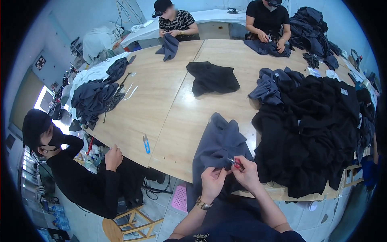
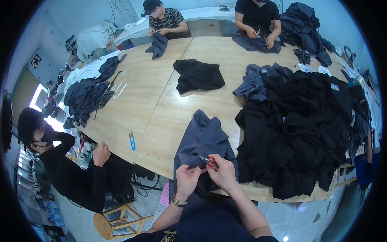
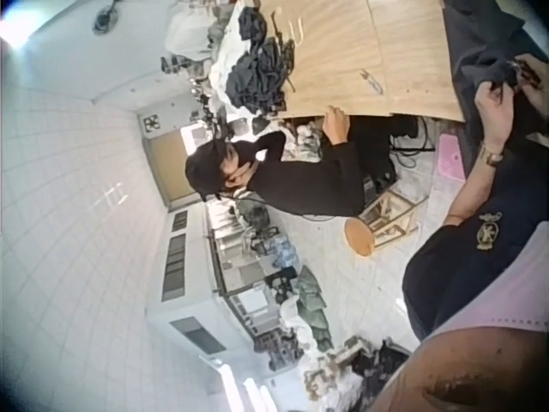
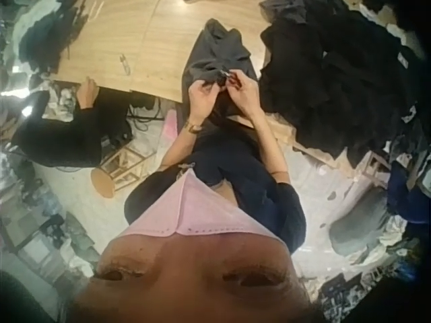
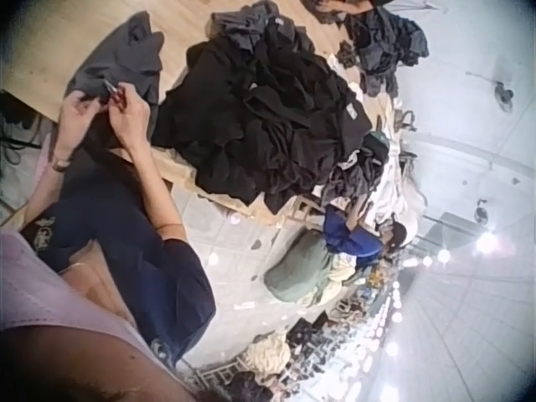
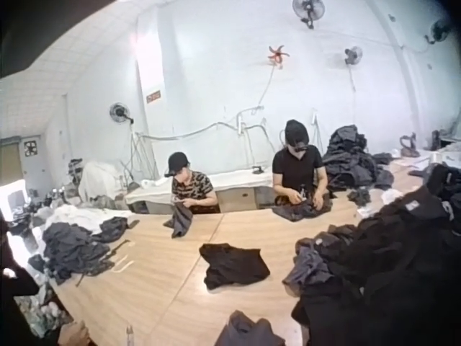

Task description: Inspecting and trimming excess threads from garment pieces at a workshop table.

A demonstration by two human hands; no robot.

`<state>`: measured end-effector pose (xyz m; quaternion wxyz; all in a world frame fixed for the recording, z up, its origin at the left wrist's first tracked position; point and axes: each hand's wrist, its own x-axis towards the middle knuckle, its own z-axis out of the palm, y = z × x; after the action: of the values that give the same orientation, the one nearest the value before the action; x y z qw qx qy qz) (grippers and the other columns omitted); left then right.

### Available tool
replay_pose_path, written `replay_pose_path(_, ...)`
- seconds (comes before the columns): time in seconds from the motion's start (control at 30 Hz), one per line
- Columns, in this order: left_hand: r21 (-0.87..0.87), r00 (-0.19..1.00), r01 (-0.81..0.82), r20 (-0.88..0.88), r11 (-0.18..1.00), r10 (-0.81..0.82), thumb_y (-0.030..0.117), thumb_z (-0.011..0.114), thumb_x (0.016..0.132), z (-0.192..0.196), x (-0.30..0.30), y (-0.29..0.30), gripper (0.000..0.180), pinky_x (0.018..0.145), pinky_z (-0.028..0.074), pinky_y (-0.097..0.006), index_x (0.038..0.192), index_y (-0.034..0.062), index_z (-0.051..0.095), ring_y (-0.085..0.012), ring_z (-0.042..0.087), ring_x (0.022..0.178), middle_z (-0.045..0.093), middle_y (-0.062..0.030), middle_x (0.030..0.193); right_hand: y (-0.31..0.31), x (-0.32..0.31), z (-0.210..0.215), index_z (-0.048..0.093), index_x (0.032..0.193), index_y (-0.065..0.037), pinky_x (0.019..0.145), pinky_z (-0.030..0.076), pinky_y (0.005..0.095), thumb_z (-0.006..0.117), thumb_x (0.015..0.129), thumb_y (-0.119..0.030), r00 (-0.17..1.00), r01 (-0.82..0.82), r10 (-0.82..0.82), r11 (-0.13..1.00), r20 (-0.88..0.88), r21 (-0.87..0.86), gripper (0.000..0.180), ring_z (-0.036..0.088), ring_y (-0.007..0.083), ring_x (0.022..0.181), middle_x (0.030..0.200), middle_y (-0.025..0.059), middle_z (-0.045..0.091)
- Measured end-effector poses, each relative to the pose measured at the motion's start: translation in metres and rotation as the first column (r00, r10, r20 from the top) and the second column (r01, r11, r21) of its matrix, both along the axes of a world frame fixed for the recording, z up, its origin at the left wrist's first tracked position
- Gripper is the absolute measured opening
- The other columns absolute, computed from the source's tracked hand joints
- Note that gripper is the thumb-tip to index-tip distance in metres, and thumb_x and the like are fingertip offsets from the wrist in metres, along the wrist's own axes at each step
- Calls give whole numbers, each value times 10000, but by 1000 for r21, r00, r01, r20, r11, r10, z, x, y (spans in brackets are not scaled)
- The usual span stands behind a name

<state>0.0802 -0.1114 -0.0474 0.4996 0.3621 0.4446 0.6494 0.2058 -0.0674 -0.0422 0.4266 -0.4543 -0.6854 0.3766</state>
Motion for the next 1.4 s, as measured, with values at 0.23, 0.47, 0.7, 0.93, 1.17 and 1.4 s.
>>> replay_pose_path(0.23,-3,999,40,8,999,-40,-77,490,859,0,-1,3,193,809,515,-289,1048,-97,518,-187,620,888,607,-145,1011,1,2,8,582,912,16,517,419,219,600,765,-16,999,-41,38,993,-33,-109,152,522,47,565,622,54,571)
replay_pose_path(0.47,-65,998,-3,57,998,7,-70,492,858,8,-4,5,128,811,531,-323,982,-85,522,-187,617,872,596,-129,951,7,-2,-6,587,943,17,564,425,198,542,846,-23,972,54,-86,988,-219,-146,114,521,46,643,739,15,602)
replay_pose_path(0.7,-46,995,8,100,999,-4,-90,510,844,4,1,6,178,834,524,-323,1021,-83,524,-174,599,904,583,-132,995,-7,3,-10,593,964,41,622,457,177,547,822,11,984,0,-36,979,-176,-202,151,565,41,714,785,16,628)
replay_pose_path(0.93,-14,1000,-3,30,1000,3,-89,514,843,3,0,0,186,828,525,-325,1028,-84,526,-173,598,910,587,-144,1014,-8,-2,0,589,926,14,490,402,213,616,781,-56,991,89,-90,996,-99,-13,163,483,37,523,628,47,579)
replay_pose_path(1.17,-82,950,7,311,997,19,-61,528,849,5,-1,5,139,836,530,-346,986,-40,546,-146,597,855,596,-96,947,-8,1,2,545,829,15,473,345,224,636,811,-132,958,76,-121,981,-259,-178,174,412,67,499,569,46,474)
replay_pose_path(1.4,-103,884,29,467,994,23,-33,540,851,7,-5,8,133,848,520,-349,979,0,557,-141,599,841,604,-59,942,-15,9,-6,544,799,-3,472,373,298,614,839,-225,998,52,-51,998,30,-41,236,483,196,480,595,99,504)
